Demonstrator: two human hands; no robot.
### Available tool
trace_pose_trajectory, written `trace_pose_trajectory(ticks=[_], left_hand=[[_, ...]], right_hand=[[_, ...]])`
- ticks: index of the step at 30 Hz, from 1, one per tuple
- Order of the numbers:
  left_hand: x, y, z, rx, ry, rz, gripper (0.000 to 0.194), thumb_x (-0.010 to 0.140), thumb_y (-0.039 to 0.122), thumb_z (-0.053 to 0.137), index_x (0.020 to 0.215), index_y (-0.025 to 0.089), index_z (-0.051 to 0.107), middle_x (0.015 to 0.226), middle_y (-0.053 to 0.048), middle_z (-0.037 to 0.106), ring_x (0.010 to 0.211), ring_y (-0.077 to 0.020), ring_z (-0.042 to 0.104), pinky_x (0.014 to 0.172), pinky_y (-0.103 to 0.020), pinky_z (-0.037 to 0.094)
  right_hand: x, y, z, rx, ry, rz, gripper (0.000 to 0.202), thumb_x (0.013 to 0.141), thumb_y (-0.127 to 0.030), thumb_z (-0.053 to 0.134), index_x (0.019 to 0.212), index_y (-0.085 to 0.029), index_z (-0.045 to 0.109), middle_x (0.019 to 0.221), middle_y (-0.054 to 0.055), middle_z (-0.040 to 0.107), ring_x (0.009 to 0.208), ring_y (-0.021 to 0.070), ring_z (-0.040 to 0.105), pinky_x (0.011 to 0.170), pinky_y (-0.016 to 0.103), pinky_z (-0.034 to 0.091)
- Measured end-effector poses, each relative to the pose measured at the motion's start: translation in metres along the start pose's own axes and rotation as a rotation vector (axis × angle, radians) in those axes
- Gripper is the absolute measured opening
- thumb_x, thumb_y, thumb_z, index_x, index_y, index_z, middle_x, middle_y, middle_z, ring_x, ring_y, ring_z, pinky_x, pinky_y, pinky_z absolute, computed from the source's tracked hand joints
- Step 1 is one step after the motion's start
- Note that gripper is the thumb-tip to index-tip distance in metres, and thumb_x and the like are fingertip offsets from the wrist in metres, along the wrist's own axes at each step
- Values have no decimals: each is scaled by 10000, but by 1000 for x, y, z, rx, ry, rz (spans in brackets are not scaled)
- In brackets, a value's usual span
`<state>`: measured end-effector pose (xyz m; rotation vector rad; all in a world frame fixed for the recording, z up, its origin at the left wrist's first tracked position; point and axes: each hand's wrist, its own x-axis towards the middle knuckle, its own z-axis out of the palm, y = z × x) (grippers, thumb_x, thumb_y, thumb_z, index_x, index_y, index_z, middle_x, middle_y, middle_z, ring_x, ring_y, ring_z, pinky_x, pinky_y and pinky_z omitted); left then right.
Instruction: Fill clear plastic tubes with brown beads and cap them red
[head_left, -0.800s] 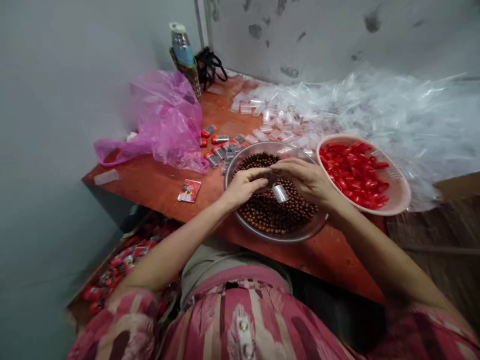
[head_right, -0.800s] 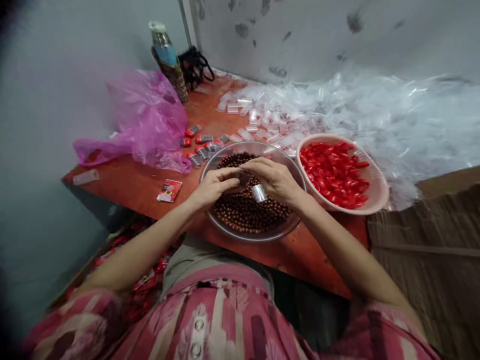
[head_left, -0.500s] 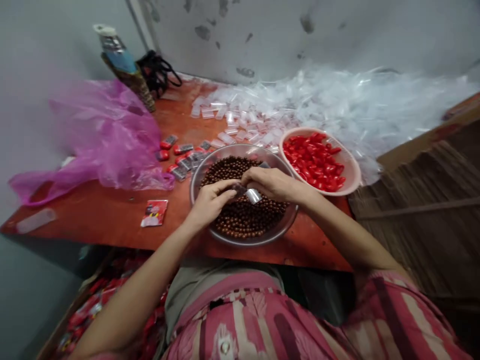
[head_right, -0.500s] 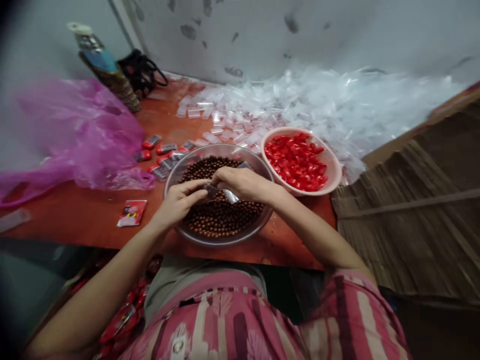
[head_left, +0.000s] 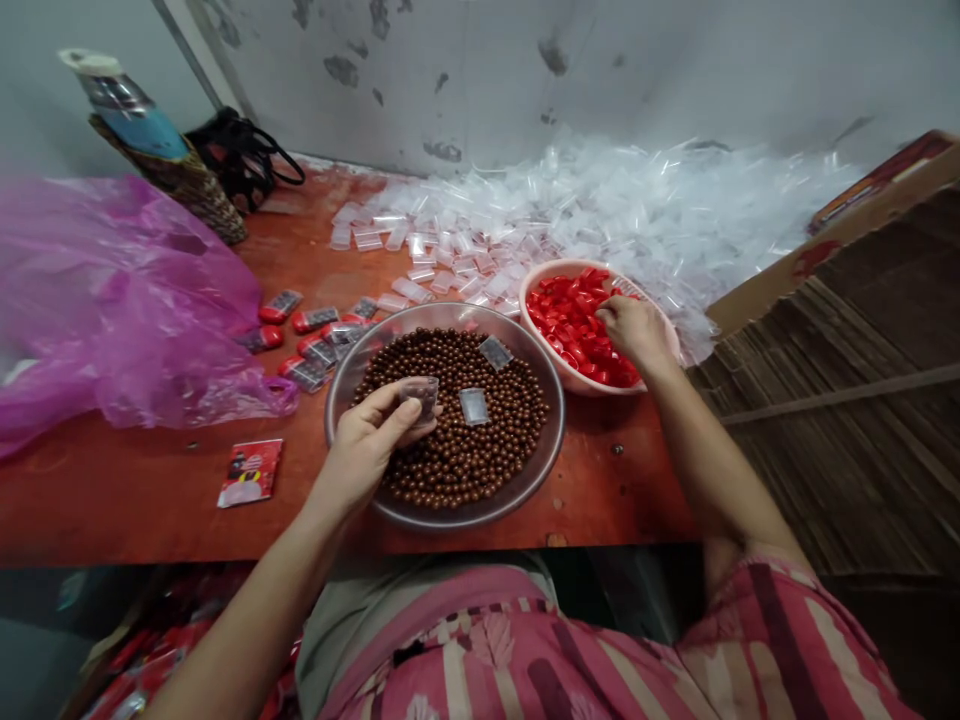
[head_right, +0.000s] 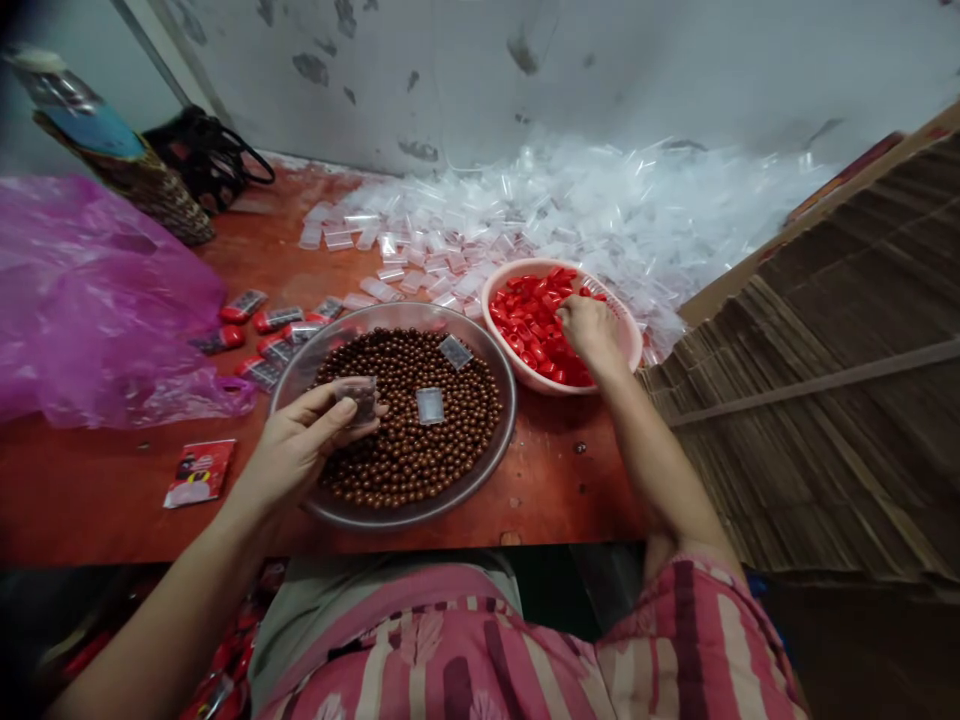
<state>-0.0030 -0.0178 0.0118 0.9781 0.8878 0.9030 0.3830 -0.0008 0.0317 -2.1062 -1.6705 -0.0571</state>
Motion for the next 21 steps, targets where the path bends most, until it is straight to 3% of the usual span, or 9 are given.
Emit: trace_pose_trajectory(ticks=[3, 6, 9, 13, 17, 19, 21], left_hand=[[1, -2, -1, 32, -12, 1, 328, 772, 342, 744, 1075, 224, 703, 1084, -26, 699, 946, -160, 691, 805, -256, 609], [3, -3, -1, 34, -22, -12, 323, 765, 337, 751, 1065, 225, 709, 1094, -29, 703, 968, -166, 684, 812, -261, 608], [4, -3, -1, 26, -12, -15, 328, 758, 337, 757, 1063, 224, 710, 1094, -34, 708, 956, -168, 687, 805, -261, 609], [4, -2, 0, -4, -34, -21, 352, 759, 341, 755, 1082, 213, 701, 1097, -50, 711, 945, -183, 699, 812, -279, 607], [2, 1, 2, -40, -52, -32, 385, 759, 366, 750, 1098, 194, 689, 1114, -73, 712, 908, -192, 712, 803, -298, 607], [1, 2, 3, -45, -80, -21, 382, 762, 384, 743, 1087, 190, 694, 1138, -80, 705, 909, -198, 713, 806, -309, 605], [0, 3, 4, -42, -118, 5, 371, 765, 395, 736, 1075, 194, 702, 1161, -80, 698, 924, -203, 710, 827, -322, 599]], right_hand=[[14, 31, 4, -159, -85, 170, 150, 825, -229, 610, 717, -133, 647, 682, 112, 650, 756, 208, 615, 780, 364, 444], [16, 38, 12, -189, -206, 176, 136, 812, -264, 641, 789, -132, 661, 767, 127, 678, 775, 219, 616, 777, 376, 451], [13, 35, 15, -182, -185, 184, 154, 836, -261, 597, 885, -137, 675, 864, 158, 697, 829, 262, 632, 798, 425, 462], [5, 29, 7, -53, -41, 214, 262, 803, -242, 607, 1042, -157, 671, 1012, 137, 701, 912, 268, 643, 863, 442, 480], [-13, -2, 0, 368, -37, 222, 349, 737, -307, 667, 1053, -159, 670, 958, 71, 709, 765, 197, 651, 707, 341, 536], [-26, -36, 3, 540, -76, 163, 319, 711, -330, 694, 978, -157, 685, 874, 46, 709, 710, 178, 644, 660, 307, 529], [-41, -78, 9, 563, -126, 21, 267, 724, -321, 694, 942, -166, 699, 837, 31, 713, 725, 176, 652, 685, 295, 527]])
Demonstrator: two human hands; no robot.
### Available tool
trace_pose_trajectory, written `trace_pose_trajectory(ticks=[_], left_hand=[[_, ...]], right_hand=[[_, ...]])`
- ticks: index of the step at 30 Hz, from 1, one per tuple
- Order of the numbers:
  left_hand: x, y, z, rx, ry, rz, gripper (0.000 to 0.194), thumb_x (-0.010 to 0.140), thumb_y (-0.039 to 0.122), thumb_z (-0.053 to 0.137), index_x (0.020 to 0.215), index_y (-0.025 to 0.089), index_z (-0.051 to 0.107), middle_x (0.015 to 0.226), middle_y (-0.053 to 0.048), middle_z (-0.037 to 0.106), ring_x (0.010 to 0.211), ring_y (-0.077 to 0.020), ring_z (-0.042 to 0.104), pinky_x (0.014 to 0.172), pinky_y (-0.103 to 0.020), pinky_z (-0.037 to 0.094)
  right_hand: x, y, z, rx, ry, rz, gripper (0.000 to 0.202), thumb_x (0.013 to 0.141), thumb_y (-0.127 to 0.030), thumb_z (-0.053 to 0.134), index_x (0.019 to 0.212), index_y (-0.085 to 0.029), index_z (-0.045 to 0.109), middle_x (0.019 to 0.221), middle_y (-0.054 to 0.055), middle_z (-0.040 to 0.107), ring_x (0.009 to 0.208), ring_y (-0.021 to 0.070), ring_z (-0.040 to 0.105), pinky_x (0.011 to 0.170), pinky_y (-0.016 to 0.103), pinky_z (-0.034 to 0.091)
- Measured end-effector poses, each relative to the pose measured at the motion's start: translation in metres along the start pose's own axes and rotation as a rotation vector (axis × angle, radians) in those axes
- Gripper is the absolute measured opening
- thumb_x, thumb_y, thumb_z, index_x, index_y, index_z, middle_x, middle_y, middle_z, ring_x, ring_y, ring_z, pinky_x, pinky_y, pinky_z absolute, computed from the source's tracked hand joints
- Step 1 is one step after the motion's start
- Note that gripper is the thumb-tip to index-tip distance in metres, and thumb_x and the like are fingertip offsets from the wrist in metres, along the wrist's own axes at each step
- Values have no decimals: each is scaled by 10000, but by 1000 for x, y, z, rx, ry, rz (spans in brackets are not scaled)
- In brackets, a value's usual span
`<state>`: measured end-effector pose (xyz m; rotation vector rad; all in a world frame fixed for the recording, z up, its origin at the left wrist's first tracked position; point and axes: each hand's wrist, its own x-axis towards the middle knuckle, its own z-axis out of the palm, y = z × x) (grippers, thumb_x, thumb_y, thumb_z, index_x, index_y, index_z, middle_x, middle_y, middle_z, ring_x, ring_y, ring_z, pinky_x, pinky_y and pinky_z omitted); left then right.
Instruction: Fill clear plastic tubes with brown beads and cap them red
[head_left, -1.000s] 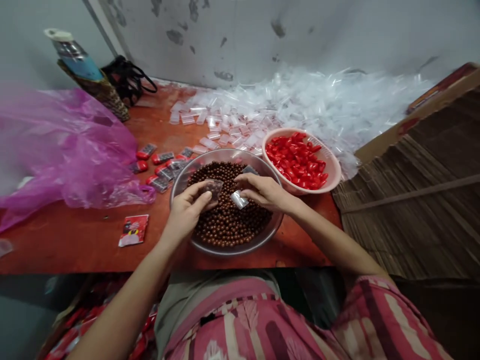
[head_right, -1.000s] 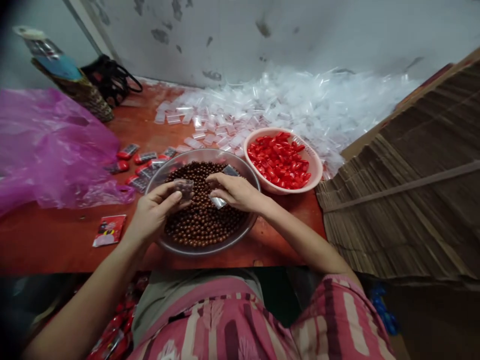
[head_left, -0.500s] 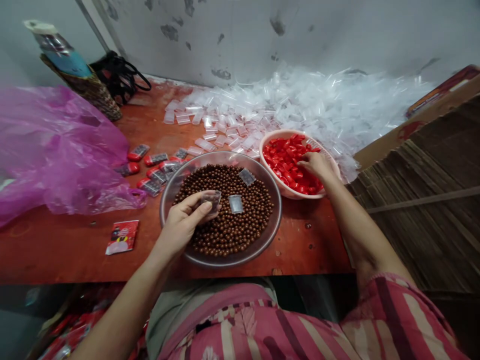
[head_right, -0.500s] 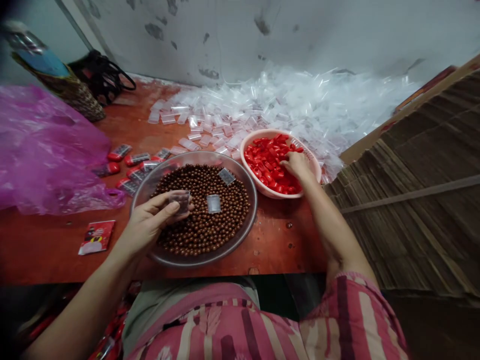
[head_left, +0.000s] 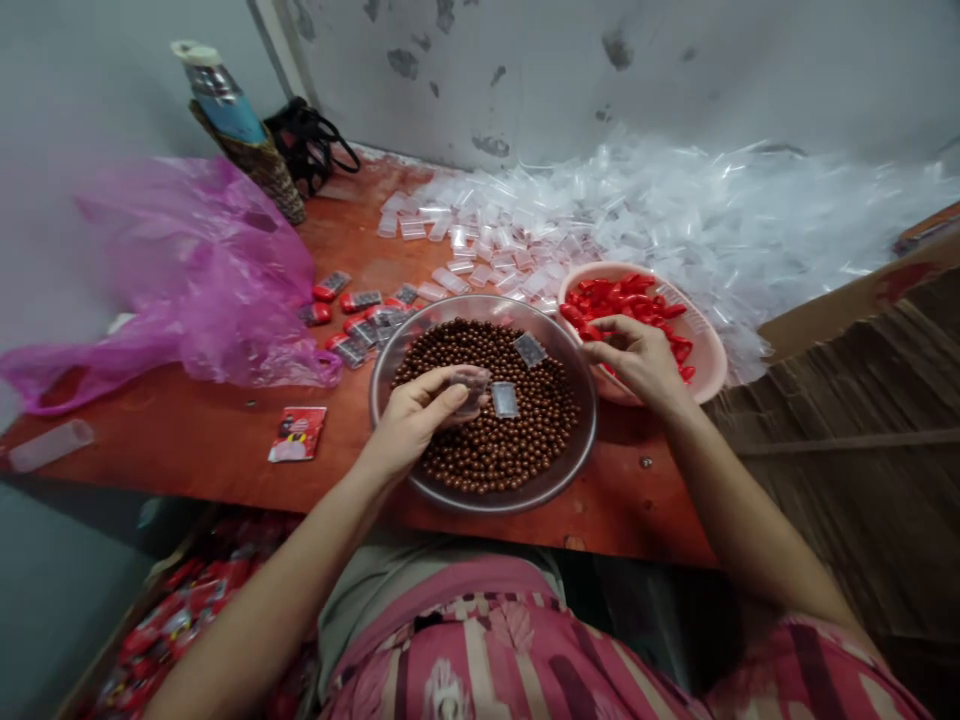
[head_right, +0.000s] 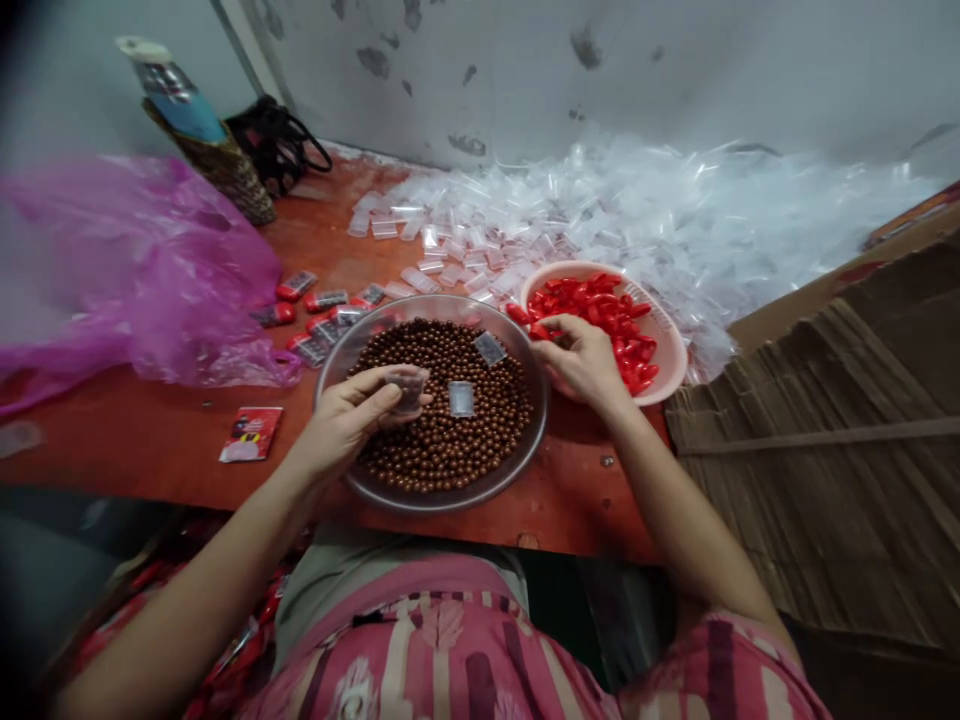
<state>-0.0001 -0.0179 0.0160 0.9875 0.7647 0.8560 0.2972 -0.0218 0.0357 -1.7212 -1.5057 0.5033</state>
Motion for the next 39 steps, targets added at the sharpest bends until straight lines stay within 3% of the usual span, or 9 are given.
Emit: trace_pose_trajectory(ticks=[4, 6, 12, 14, 16, 20, 24, 28, 39], left_hand=[[-2, -1, 2, 7, 13, 37, 388, 755, 412, 734, 1074, 193, 704, 1168, -78, 695, 974, -223, 694, 849, -346, 592], [-2, -3, 1, 2, 44, 76, 397, 749, 418, 732, 1063, 178, 704, 1162, -86, 696, 1029, -244, 670, 832, -344, 595], [-3, -6, -5, 156, -5, 227, 346, 830, 393, 640, 1071, 153, 705, 1204, -120, 667, 1094, -246, 636, 841, -317, 571], [-4, -6, -5, 216, -15, 264, 333, 859, 370, 604, 1090, 150, 698, 1201, -121, 671, 1087, -241, 641, 847, -320, 565], [-4, -6, -4, 274, 14, 295, 315, 877, 337, 579, 1106, 153, 692, 1188, -111, 686, 1080, -232, 647, 881, -331, 550], [-4, -7, -4, 449, 74, 365, 271, 880, 281, 578, 1091, 168, 707, 1154, -80, 718, 1078, -215, 655, 987, -340, 486], [-5, -7, -2, 559, 76, 437, 246, 878, 246, 583, 1077, 193, 717, 1123, -50, 733, 1044, -198, 672, 961, -303, 487], [-9, -6, 0, 638, 101, 487, 232, 863, 188, 589, 1047, 185, 729, 1070, -63, 747, 991, -197, 688, 907, -288, 506], [-12, -8, -3, 666, 38, 539, 229, 871, 199, 564, 997, 215, 755, 1054, -52, 751, 997, -203, 693, 894, -287, 508]], right_hand=[[-26, -56, 57, -17, -172, -259, 253, 824, -271, 615, 1041, -190, 718, 939, 51, 745, 838, 203, 691, 827, 340, 538], [-36, -71, 73, 69, -260, -287, 323, 835, -287, 629, 1141, -213, 701, 1037, 51, 742, 911, 220, 697, 893, 372, 538], [-36, -69, 78, 555, -548, 114, 361, 797, -456, 692, 1061, -214, 740, 988, 47, 749, 817, 213, 713, 719, 385, 622], [-33, -67, 74, 581, -537, 174, 373, 727, -429, 767, 1024, -205, 746, 954, 50, 751, 782, 207, 713, 710, 383, 621], [-31, -69, 68, 507, -421, 110, 364, 717, -395, 783, 1031, -215, 739, 954, 47, 750, 810, 209, 712, 756, 382, 609], [-30, -80, 58, 228, -157, -284, 327, 824, -337, 693, 1136, -239, 691, 1067, 53, 726, 958, 220, 690, 887, 383, 554], [-33, -87, 61, -43, -231, -639, 260, 887, -259, 613, 1140, -224, 665, 1044, 70, 718, 935, 200, 680, 857, 343, 543], [-35, -87, 64, -121, -242, -799, 215, 905, -214, 580, 1113, -219, 636, 949, 63, 711, 834, 176, 674, 754, 297, 546], [-31, -79, 65, -138, -384, -782, 155, 914, -304, 579, 1007, -205, 653, 781, 42, 650, 702, 159, 632, 643, 267, 510]])
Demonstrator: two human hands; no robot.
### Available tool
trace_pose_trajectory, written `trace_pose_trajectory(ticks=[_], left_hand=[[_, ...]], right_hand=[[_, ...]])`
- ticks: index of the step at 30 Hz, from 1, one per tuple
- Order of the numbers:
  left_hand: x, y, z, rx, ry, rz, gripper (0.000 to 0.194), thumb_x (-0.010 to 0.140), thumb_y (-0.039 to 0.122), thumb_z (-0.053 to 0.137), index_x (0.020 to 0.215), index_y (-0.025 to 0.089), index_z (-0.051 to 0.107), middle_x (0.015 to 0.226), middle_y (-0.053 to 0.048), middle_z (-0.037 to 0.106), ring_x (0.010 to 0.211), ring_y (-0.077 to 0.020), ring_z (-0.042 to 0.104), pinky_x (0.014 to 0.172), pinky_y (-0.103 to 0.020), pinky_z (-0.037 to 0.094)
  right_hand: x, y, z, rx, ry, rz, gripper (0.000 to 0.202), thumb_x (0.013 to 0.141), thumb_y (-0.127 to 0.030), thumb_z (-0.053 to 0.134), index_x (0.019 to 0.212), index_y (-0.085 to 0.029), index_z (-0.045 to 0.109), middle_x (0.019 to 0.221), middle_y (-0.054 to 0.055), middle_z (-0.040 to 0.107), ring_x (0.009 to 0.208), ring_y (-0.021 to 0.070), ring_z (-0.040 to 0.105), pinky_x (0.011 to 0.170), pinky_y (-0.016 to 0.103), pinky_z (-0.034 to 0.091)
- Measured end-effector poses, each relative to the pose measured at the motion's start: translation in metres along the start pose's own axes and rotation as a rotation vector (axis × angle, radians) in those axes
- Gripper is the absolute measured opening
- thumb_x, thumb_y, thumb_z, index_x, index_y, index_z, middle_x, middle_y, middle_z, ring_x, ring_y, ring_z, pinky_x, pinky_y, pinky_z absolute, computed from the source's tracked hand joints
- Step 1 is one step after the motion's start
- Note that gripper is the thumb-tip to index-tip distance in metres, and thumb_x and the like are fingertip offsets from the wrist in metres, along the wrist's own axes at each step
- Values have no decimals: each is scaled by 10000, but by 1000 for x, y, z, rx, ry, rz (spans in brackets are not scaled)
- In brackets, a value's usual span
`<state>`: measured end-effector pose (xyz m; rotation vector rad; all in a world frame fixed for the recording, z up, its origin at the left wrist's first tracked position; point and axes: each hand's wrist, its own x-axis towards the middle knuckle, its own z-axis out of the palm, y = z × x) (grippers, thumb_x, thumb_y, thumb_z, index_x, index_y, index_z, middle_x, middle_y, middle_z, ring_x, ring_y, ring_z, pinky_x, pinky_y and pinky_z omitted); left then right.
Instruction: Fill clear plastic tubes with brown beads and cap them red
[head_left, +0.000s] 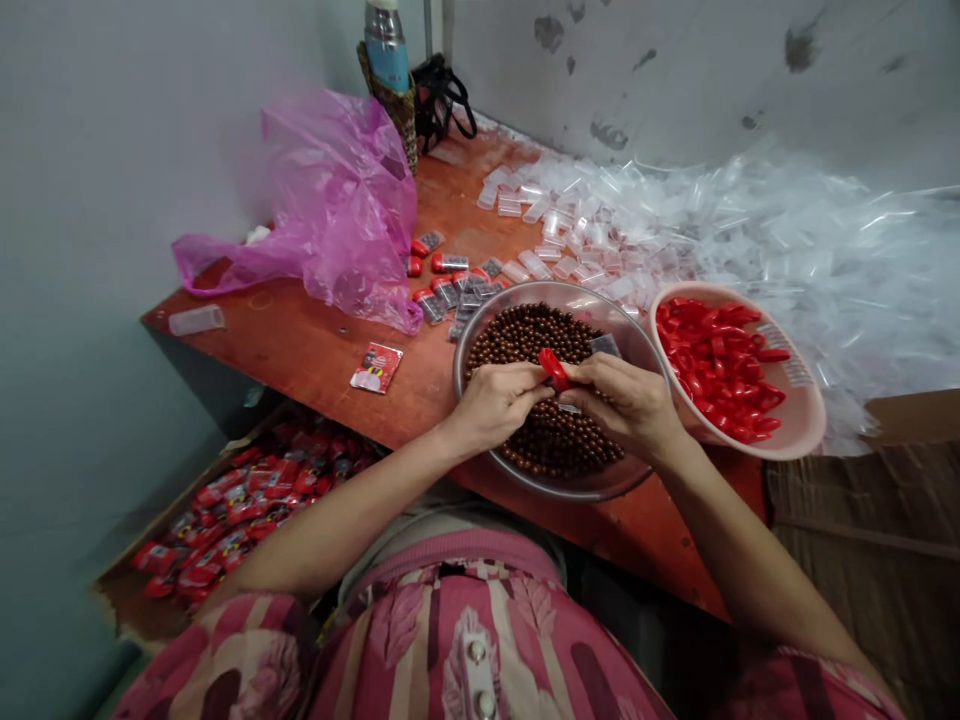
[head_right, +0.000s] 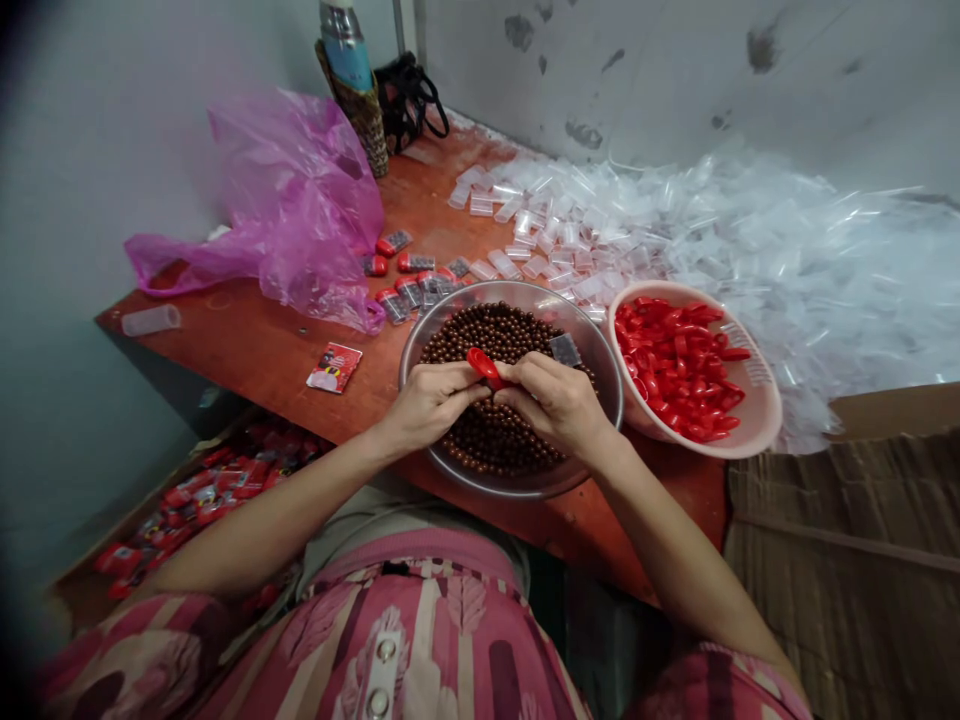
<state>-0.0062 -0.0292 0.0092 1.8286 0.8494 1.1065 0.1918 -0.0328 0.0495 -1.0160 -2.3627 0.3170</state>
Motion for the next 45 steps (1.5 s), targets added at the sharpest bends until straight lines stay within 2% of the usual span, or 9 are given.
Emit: trace_pose_trajectory(ticks=[3, 5, 7, 10, 17, 24, 33, 41, 45], left_hand=[[4, -1, -1, -19, -62, -52, 203, 850, 197, 587, 947, 197, 766, 961, -53, 767, 897, -201, 703, 821, -282, 505], [5, -1, 0, -47, -118, -80, 203, 844, 197, 587, 941, 197, 766, 926, -40, 770, 854, -197, 701, 799, -283, 500], [5, -2, 0, -109, -140, -100, 205, 845, 223, 588, 946, 200, 765, 930, -28, 770, 864, -204, 697, 807, -293, 501], [6, -3, -1, -180, -97, -154, 222, 833, 276, 606, 965, 186, 761, 953, -32, 769, 909, -226, 690, 842, -318, 502], [9, -7, 0, -232, 60, -221, 297, 871, 297, 545, 1080, 147, 693, 1017, -53, 731, 949, -193, 655, 879, -279, 479], [8, -14, 4, -278, 89, -266, 279, 892, 313, 519, 1092, 141, 609, 842, -25, 681, 829, -157, 630, 802, -255, 480], [10, -17, 6, -472, 130, -273, 248, 853, 334, 585, 1015, 147, 600, 806, -20, 650, 831, -149, 608, 795, -248, 461], [15, -16, 10, -762, 213, -367, 421, 727, 428, 743, 1013, 161, 588, 846, -10, 674, 775, -130, 631, 768, -248, 489], [19, -9, 5, -846, 215, -429, 432, 701, 421, 769, 995, 172, 575, 856, -15, 691, 744, -138, 670, 749, -280, 538]], right_hand=[[9, 6, -14, -32, -114, -41, 315, 888, -353, 613, 1169, -211, 622, 1000, 89, 689, 934, 212, 665, 765, 314, 545], [16, 3, -25, -131, -177, -98, 495, 865, -337, 632, 1338, -242, 524, 1300, 107, 600, 1242, 272, 540, 951, 414, 507], [23, -4, -34, -220, -262, -169, 570, 861, -278, 618, 1406, -301, 454, 1439, 50, 501, 1383, 271, 394, 1084, 488, 406], [28, -12, -39, -311, -308, -242, 524, 871, -212, 585, 1372, -332, 489, 1415, 18, 530, 1353, 257, 435, 1123, 506, 357], [13, -2, -10, -437, 1, -92, 610, 844, -400, 650, 1382, -185, 459, 1168, 173, 598, 1085, 319, 582, 900, 470, 529], [9, -4, 26, -350, 116, 24, 852, 797, -399, 692, 1489, -162, 257, 1307, 213, 478, 1239, 362, 481, 997, 552, 462], [12, 5, 38, -371, 232, -65, 712, 802, -432, 656, 1396, -128, 407, 1189, 221, 563, 1123, 349, 557, 924, 514, 506], [16, 12, 17, -73, 135, 33, 872, 784, -506, 688, 1494, -204, 283, 1344, 173, 491, 1215, 323, 519, 957, 495, 509], [9, 31, -8, -47, 127, 100, 691, 847, -420, 649, 1452, -231, 372, 1387, 157, 478, 1169, 284, 570, 895, 432, 549]])
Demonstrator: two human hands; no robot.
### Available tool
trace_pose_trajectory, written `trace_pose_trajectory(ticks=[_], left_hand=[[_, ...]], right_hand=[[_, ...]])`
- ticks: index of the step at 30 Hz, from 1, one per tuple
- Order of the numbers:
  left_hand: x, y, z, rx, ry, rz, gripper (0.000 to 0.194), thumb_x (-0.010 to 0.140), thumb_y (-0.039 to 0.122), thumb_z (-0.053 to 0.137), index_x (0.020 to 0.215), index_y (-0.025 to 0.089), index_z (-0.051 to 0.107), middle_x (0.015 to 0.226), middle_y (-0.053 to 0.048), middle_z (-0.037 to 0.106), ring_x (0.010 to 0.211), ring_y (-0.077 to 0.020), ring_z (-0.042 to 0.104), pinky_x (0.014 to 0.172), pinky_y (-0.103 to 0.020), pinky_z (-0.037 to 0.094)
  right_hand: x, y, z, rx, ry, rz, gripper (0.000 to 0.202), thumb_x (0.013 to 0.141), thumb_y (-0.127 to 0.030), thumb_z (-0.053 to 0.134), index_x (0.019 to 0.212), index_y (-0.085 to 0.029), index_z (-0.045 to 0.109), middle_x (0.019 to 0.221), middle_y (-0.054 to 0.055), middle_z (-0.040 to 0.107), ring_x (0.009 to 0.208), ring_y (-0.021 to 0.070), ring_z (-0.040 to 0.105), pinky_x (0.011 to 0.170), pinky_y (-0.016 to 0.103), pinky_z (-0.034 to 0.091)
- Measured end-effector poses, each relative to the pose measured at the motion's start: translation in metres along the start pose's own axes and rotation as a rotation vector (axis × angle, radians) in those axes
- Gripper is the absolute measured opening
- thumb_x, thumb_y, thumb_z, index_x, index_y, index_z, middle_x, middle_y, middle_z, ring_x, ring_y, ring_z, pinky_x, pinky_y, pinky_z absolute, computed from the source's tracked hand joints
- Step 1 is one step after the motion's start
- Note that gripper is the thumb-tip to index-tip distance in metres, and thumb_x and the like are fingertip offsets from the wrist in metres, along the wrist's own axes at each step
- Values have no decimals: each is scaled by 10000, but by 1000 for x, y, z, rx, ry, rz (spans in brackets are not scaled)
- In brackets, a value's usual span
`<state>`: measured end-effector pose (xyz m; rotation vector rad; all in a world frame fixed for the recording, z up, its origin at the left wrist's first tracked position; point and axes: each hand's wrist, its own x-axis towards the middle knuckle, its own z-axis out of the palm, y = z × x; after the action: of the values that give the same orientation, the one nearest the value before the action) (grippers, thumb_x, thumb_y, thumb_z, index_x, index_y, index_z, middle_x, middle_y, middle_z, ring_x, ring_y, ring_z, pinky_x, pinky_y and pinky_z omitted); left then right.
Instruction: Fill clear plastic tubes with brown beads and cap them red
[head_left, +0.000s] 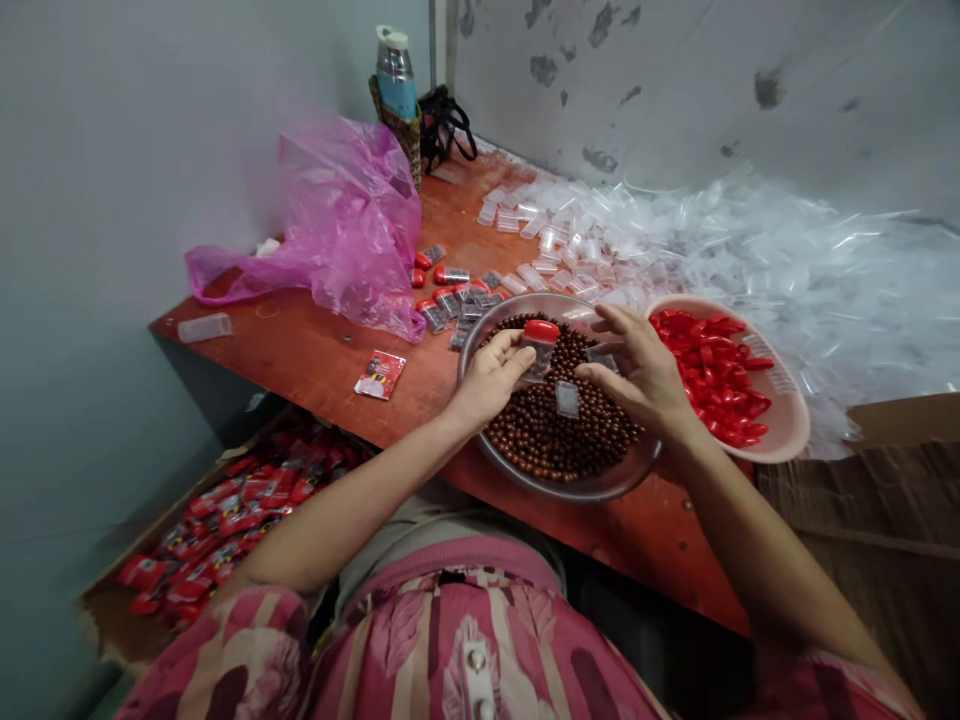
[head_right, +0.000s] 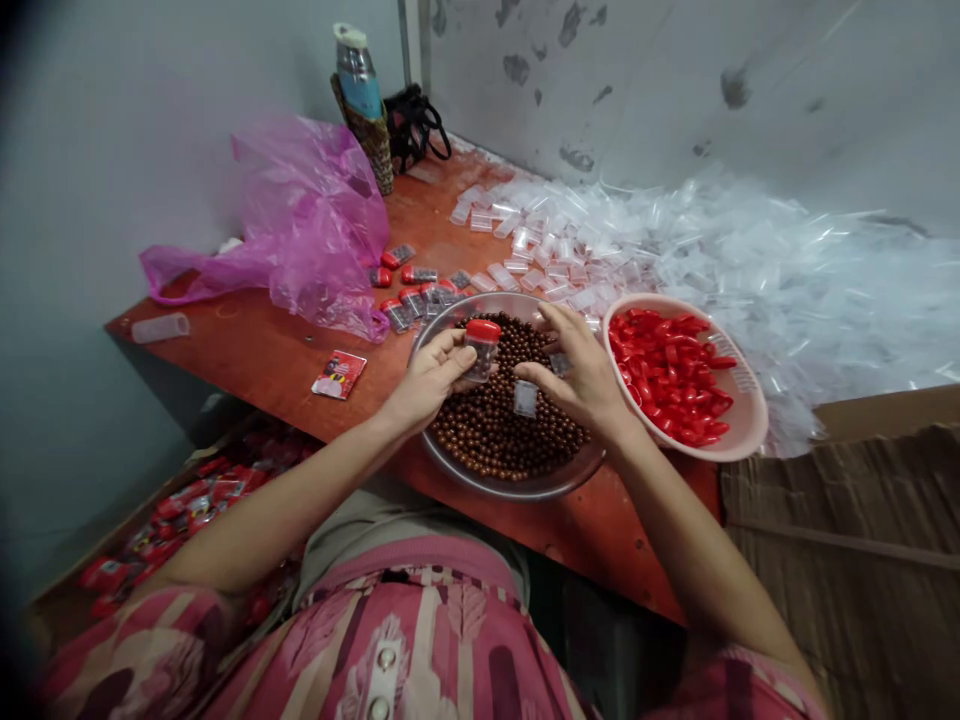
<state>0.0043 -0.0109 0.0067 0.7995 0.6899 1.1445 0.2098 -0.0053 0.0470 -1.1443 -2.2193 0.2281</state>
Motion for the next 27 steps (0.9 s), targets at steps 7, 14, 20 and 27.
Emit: trace_pose_trajectory(ticks=[7, 14, 20, 27], left_hand=[[71, 51, -45, 295, 193, 391, 423, 772, 396, 725, 1142, 222, 614, 1192, -94, 665, 1213, -271, 577, 1026, -446, 465], [35, 33, -48, 457, 98, 392, 486, 769, 463, 711, 1158, 178, 644, 1200, -111, 676, 1176, -248, 607, 1049, -432, 451], [-9, 8, -13, 530, 3, 188, 378, 848, 342, 605, 1187, 178, 642, 1204, -103, 683, 1025, -223, 680, 828, -360, 591], [-6, 7, -4, 867, -112, 233, 442, 837, 221, 617, 1278, 196, 606, 1267, -69, 665, 1062, -201, 675, 994, -331, 499]], right_hand=[[-11, 17, -14, -401, -583, -356, 431, 940, -121, 410, 1352, -194, 513, 1426, 121, 513, 1268, 281, 508, 985, 467, 469], [-12, 27, 5, -389, -741, -483, 358, 950, -147, 384, 1232, -144, 603, 1341, 147, 589, 1212, 271, 552, 921, 429, 482], [-12, 28, 19, -31, -531, 23, 285, 844, -279, 605, 1098, -149, 623, 1082, 145, 692, 976, 268, 648, 873, 428, 506], [-10, -19, 34, 1063, -113, 767, 549, 725, -382, 746, 1196, -299, 475, 837, -36, 650, 698, 136, 645, 686, 313, 554]])
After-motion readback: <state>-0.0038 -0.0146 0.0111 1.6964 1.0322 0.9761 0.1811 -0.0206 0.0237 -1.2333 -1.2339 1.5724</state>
